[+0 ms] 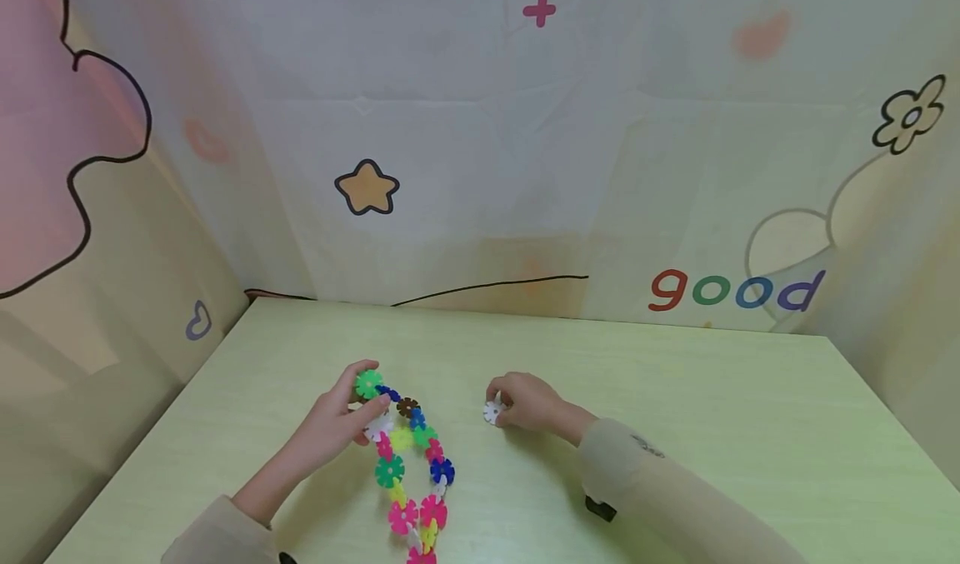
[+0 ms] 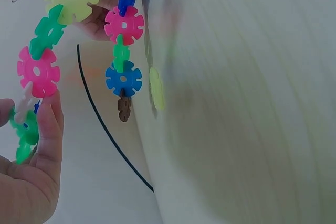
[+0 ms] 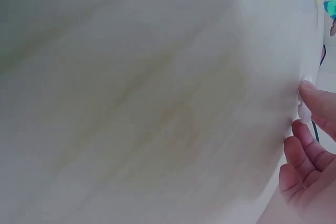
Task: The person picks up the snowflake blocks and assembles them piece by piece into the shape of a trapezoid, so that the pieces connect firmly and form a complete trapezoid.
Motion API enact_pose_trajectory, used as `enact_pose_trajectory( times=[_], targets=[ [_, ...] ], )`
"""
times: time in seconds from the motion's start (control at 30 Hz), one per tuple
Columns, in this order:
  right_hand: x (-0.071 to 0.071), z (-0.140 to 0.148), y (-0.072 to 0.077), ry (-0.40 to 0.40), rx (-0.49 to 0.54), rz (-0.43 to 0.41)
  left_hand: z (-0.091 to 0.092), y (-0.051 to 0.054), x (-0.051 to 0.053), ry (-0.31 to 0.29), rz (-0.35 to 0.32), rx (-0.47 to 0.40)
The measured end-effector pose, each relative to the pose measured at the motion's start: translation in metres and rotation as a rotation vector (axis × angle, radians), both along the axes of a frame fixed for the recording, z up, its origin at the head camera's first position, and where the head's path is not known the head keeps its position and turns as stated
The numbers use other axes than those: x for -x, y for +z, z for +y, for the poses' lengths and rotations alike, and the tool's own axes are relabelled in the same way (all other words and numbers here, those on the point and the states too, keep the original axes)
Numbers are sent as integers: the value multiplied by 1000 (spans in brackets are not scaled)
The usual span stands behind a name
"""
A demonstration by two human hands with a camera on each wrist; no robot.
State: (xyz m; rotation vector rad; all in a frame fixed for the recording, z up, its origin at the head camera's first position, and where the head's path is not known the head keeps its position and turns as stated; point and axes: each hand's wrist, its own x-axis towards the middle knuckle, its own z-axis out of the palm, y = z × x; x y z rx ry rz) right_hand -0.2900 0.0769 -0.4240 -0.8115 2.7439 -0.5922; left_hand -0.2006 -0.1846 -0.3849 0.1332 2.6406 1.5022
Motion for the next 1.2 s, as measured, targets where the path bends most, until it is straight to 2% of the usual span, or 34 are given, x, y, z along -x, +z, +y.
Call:
enact_pose_trajectory(
  times=[0.27,0.53,0.87,1.2],
  targets=[
    [-8,20,-1,-10,78,23,15,-5,2,-26,0,-37],
    [-16,39,4,-67,197,38,33,-9,3,-96,14,-74],
    [-32,43,22,-99,458,-90,50,-11,2,-184,9,-141],
    [-51,33,35,-47,685,-244,57,-10,2,-241,-9,-243]
  ],
)
